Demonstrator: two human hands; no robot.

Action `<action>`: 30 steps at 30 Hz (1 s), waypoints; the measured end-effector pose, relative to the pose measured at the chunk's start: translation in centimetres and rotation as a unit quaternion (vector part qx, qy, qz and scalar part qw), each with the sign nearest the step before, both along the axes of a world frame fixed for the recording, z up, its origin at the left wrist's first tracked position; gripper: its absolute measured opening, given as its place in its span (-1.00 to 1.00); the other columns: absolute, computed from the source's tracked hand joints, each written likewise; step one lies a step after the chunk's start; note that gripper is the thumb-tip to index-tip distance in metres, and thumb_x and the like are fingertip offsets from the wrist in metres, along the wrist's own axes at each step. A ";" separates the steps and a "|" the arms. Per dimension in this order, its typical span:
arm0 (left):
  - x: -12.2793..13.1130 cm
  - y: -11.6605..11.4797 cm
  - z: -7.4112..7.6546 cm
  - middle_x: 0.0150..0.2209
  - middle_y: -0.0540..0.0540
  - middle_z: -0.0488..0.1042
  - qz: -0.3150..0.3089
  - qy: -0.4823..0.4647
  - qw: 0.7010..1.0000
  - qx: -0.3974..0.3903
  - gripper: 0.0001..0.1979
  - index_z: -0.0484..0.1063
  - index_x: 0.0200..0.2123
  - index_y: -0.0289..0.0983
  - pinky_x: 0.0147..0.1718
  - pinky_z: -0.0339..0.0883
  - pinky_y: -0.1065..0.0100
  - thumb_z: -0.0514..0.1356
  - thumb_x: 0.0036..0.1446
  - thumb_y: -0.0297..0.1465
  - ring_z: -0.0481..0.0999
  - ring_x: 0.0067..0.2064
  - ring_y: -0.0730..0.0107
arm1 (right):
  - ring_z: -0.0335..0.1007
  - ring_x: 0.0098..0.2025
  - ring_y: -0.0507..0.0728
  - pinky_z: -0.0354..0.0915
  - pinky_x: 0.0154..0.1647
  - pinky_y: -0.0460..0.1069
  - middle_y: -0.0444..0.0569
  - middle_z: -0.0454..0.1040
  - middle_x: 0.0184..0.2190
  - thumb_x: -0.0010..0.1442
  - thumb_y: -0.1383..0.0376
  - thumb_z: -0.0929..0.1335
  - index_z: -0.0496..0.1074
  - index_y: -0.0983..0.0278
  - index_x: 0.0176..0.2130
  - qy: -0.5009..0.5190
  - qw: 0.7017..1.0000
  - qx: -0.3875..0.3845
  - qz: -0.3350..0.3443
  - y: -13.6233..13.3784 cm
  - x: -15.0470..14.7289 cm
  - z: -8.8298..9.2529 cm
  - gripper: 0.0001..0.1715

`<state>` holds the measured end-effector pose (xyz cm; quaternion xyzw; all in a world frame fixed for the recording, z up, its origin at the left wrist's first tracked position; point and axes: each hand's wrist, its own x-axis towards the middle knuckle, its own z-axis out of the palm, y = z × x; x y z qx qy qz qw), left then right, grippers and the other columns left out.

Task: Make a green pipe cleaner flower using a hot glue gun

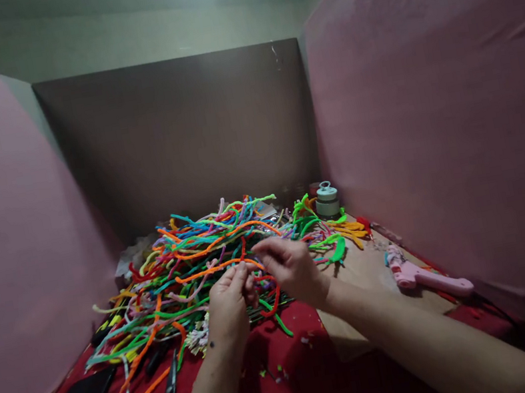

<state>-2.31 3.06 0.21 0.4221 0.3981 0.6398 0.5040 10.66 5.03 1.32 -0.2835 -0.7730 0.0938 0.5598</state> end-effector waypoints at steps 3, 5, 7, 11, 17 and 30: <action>-0.3 0.4 -0.1 -0.74 0.16 0.16 0.046 -0.021 0.999 -0.011 -0.74 0.39 -0.54 -0.34 -0.75 -0.05 0.55 0.31 -0.21 -0.26 0.07 -0.72 0.67 | 0.40 -0.39 0.04 0.26 -0.33 -0.09 -0.03 0.50 -0.44 0.19 0.39 0.18 0.38 0.30 -0.27 -0.098 0.983 0.144 0.052 -0.9 -1.2 -1.9 -0.80; -0.4 0.5 -0.1 -0.74 0.16 0.14 0.061 -0.025 0.998 -0.022 -0.72 0.40 -0.53 -0.35 -0.75 -0.09 0.58 0.32 -0.23 -0.26 0.06 -0.71 0.69 | 0.38 -0.46 0.05 0.24 -0.43 -0.09 -0.05 0.48 -0.51 0.17 0.40 0.18 0.36 0.31 -0.29 -0.146 0.966 0.210 0.034 -0.9 -1.1 -3.0 -0.80; -0.2 0.5 -0.2 -0.75 0.18 0.08 0.051 -0.028 0.998 -0.034 -0.71 0.39 -0.53 -0.35 -0.76 -0.13 0.59 0.32 -0.22 -0.24 0.02 -0.72 0.70 | 0.35 -0.51 0.05 0.19 -0.51 -0.08 -0.08 0.45 -0.56 0.15 0.40 0.18 0.36 0.30 -0.28 -0.168 0.956 0.241 0.012 -0.9 -0.7 -3.7 -0.80; 0.1 0.3 -0.3 -0.77 0.19 0.04 0.046 -0.009 0.997 -0.066 -0.69 0.37 -0.53 -0.34 -0.77 -0.15 0.60 0.32 -0.21 -0.22 -0.01 -0.73 0.72 | 0.33 -0.54 0.04 0.13 -0.56 -0.07 -0.10 0.43 -0.58 0.14 0.39 0.18 0.35 0.30 -0.38 -0.166 0.960 0.224 0.008 -1.9 -0.8 -4.4 -0.81; 0.2 0.1 -0.2 -0.77 0.21 0.00 0.005 -0.026 0.995 -0.095 -0.72 0.33 -0.51 -0.30 -0.80 -0.05 0.54 0.29 -0.16 -0.22 -0.03 -0.75 0.66 | 0.35 -0.54 0.02 0.14 -0.59 -0.09 -0.10 0.42 -0.61 0.18 0.23 0.17 0.27 0.27 -0.51 -0.178 0.966 0.181 0.050 -3.3 -2.3 -5.3 -0.70; 0.8 0.5 -1.4 -0.77 0.20 -0.02 0.026 0.046 0.994 -0.094 -0.76 0.38 -0.52 -0.31 -0.80 -0.09 0.55 0.30 -0.17 -0.26 -0.07 -0.75 0.68 | 0.41 -0.56 0.05 0.14 -0.66 -0.07 -0.18 0.46 -0.66 0.13 0.17 0.19 0.22 0.23 -0.60 -0.221 0.952 0.173 0.119 -4.3 -3.8 -6.9 -0.66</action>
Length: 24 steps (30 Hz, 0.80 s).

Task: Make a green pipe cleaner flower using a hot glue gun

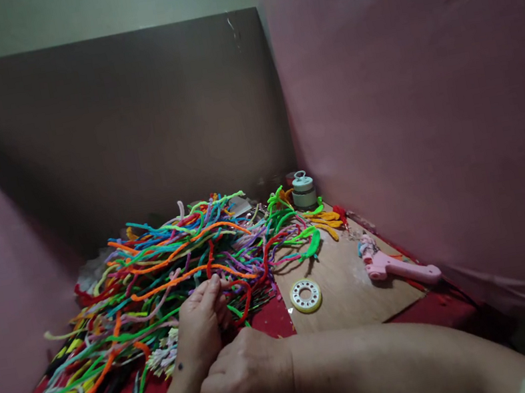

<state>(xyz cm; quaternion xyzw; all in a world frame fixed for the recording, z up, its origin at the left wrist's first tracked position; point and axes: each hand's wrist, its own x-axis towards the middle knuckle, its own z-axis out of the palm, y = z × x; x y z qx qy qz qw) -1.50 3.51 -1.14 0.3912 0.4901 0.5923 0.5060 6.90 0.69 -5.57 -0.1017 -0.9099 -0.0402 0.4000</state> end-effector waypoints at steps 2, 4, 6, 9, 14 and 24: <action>0.0 0.1 0.0 -0.77 0.20 -0.02 0.004 0.008 1.000 -0.007 -0.76 0.38 -0.52 -0.31 -0.81 -0.09 0.55 0.30 -0.18 -0.26 -0.07 -0.75 0.68 | 0.41 -0.58 0.05 0.11 -0.68 -0.07 -0.18 0.45 -0.66 0.13 0.16 0.20 0.24 0.24 -0.61 0.000 1.000 -0.004 -0.014 0.2 0.2 0.2 -0.65; -0.1 0.1 0.0 -0.77 0.20 0.00 0.009 0.012 1.000 -0.013 -0.75 0.38 -0.52 -0.30 -0.81 -0.09 0.55 0.30 -0.19 -0.25 -0.05 -0.75 0.67 | 0.42 -0.57 0.05 0.10 -0.68 -0.07 -0.17 0.46 -0.66 0.13 0.16 0.20 0.25 0.24 -0.61 0.001 1.000 -0.005 -0.020 0.4 0.3 0.3 -0.64; -0.1 0.2 0.0 -0.77 0.20 0.01 0.012 0.013 1.000 -0.018 -0.73 0.38 -0.52 -0.30 -0.81 -0.09 0.54 0.30 -0.19 -0.22 -0.03 -0.75 0.66 | 0.42 -0.56 0.05 0.10 -0.68 -0.07 -0.17 0.45 -0.67 0.12 0.16 0.21 0.26 0.24 -0.61 0.005 1.000 -0.011 -0.017 0.5 0.2 0.3 -0.65; -0.2 0.3 0.0 -0.77 0.20 0.01 0.010 0.013 1.000 -0.018 -0.70 0.38 -0.50 -0.30 -0.80 -0.08 0.54 0.30 -0.18 -0.18 -0.04 -0.75 0.66 | 0.42 -0.57 0.05 0.06 -0.71 -0.07 -0.18 0.44 -0.70 0.11 0.15 0.21 0.25 0.24 -0.63 0.008 1.000 -0.021 -0.009 0.5 0.0 0.2 -0.64; -0.3 0.3 0.0 -0.76 0.21 -0.01 0.006 0.011 1.000 -0.021 -0.69 0.38 -0.49 -0.30 -0.80 -0.11 0.55 0.31 -0.19 -0.18 -0.05 -0.74 0.67 | 0.41 -0.56 0.04 0.08 -0.71 -0.09 -0.17 0.42 -0.70 0.14 0.10 0.20 0.25 0.24 -0.63 -0.014 0.999 -0.034 -0.020 0.5 -0.1 0.4 -0.58; -0.1 0.1 0.1 -0.76 0.20 0.04 0.004 0.010 1.000 -0.016 -0.67 0.38 -0.49 -0.30 -0.79 -0.09 0.55 0.32 -0.23 -0.17 -0.01 -0.74 0.66 | 0.42 -0.58 0.05 0.10 -0.72 -0.08 -0.16 0.42 -0.71 0.08 0.15 0.23 0.23 0.24 -0.65 -0.010 0.999 -0.038 -0.027 0.5 0.1 0.6 -0.64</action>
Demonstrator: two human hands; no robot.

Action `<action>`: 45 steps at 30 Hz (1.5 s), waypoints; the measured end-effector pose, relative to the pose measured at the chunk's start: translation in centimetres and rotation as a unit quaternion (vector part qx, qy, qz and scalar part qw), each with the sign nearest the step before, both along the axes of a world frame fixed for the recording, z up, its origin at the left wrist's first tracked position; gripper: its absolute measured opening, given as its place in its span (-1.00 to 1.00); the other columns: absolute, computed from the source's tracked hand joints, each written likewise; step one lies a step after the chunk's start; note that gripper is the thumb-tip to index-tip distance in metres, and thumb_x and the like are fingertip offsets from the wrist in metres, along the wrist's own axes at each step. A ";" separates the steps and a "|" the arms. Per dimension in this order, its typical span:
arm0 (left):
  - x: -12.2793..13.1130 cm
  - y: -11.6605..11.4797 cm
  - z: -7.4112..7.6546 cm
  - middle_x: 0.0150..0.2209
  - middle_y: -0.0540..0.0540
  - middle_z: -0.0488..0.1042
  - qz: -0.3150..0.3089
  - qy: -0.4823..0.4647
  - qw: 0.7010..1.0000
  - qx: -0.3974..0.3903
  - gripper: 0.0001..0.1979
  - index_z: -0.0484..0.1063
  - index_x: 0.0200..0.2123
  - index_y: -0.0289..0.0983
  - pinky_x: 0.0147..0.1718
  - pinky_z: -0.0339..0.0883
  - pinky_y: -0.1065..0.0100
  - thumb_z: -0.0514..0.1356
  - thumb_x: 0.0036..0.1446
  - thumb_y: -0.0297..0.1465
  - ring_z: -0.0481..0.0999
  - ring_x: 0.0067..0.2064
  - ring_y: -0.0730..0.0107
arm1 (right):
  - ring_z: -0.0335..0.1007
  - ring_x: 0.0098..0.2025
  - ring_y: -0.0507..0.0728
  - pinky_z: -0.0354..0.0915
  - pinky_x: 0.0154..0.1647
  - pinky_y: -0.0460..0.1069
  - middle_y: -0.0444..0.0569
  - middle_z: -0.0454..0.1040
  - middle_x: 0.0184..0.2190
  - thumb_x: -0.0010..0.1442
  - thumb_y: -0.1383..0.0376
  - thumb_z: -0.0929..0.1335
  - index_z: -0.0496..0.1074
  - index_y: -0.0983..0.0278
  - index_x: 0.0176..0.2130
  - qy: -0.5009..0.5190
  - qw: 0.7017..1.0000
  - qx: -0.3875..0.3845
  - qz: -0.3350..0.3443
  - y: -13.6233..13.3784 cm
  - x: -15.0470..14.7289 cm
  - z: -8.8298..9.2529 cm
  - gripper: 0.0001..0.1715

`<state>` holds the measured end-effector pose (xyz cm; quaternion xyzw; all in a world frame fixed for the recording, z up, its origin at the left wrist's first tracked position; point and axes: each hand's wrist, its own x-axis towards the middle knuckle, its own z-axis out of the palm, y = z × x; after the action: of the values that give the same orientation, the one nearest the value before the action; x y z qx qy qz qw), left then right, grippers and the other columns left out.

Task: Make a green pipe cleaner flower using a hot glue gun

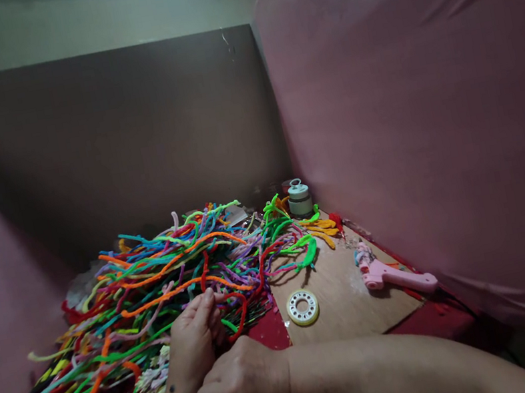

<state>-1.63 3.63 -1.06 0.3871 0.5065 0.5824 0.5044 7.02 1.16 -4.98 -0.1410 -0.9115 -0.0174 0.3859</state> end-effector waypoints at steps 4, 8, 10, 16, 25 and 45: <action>0.0 0.0 0.0 -0.77 0.20 0.03 0.002 -0.002 1.000 0.003 -0.67 0.38 -0.50 -0.30 -0.80 -0.08 0.55 0.31 -0.21 -0.16 -0.02 -0.74 0.66 | 0.42 -0.57 0.05 0.14 -0.68 -0.09 -0.15 0.43 -0.70 0.09 0.16 0.23 0.23 0.24 -0.64 0.000 1.000 0.004 0.003 0.1 0.1 -0.1 -0.65; -0.2 0.1 -0.1 -0.77 0.19 0.05 -0.002 0.002 1.000 0.000 -0.68 0.38 -0.49 -0.30 -0.80 -0.08 0.55 0.31 -0.20 -0.17 -0.01 -0.75 0.66 | 0.40 -0.59 0.04 0.11 -0.70 -0.09 -0.15 0.41 -0.71 0.09 0.14 0.22 0.24 0.24 -0.65 0.010 1.000 0.001 0.002 0.2 0.1 -0.1 -0.63; -0.3 0.1 -0.2 -0.76 0.19 0.06 -0.001 0.002 1.000 0.002 -0.69 0.38 -0.50 -0.30 -0.80 -0.07 0.55 0.30 -0.19 -0.17 0.00 -0.74 0.66 | 0.40 -0.59 0.04 0.08 -0.72 -0.09 -0.15 0.41 -0.72 0.08 0.15 0.22 0.24 0.24 -0.66 0.013 1.000 0.001 0.002 0.1 0.1 -0.1 -0.63; -0.1 0.0 -0.1 -0.77 0.18 0.06 0.003 0.004 1.000 0.004 -0.68 0.38 -0.50 -0.30 -0.80 -0.07 0.54 0.31 -0.21 -0.18 0.00 -0.75 0.66 | 0.41 -0.59 0.06 0.11 -0.70 -0.10 -0.15 0.41 -0.71 0.09 0.15 0.23 0.25 0.24 -0.65 0.008 1.000 0.003 -0.001 0.0 0.1 0.0 -0.63; -0.1 0.1 -0.2 -0.76 0.18 0.06 0.001 0.014 1.000 0.015 -0.71 0.38 -0.50 -0.30 -0.79 -0.06 0.54 0.29 -0.17 -0.19 0.02 -0.74 0.65 | 0.45 -0.56 0.06 0.15 -0.68 -0.09 -0.14 0.45 -0.69 0.10 0.16 0.22 0.27 0.25 -0.64 0.010 1.000 0.005 0.009 0.1 0.3 -0.1 -0.64; -0.3 0.0 -0.2 -0.76 0.19 0.08 0.002 0.007 1.000 0.021 -0.74 0.37 -0.49 -0.30 -0.80 -0.07 0.55 0.30 -0.19 -0.25 0.02 -0.76 0.65 | 0.45 -0.55 0.05 0.19 -0.62 -0.09 -0.13 0.46 -0.66 0.12 0.17 0.20 0.27 0.25 -0.61 0.009 1.000 0.010 0.019 0.1 0.5 -0.1 -0.65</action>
<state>-1.90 3.65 -1.30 0.4005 0.4982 0.5918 0.4912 7.52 1.28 -5.06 -0.1203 -0.9102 -0.0176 0.3960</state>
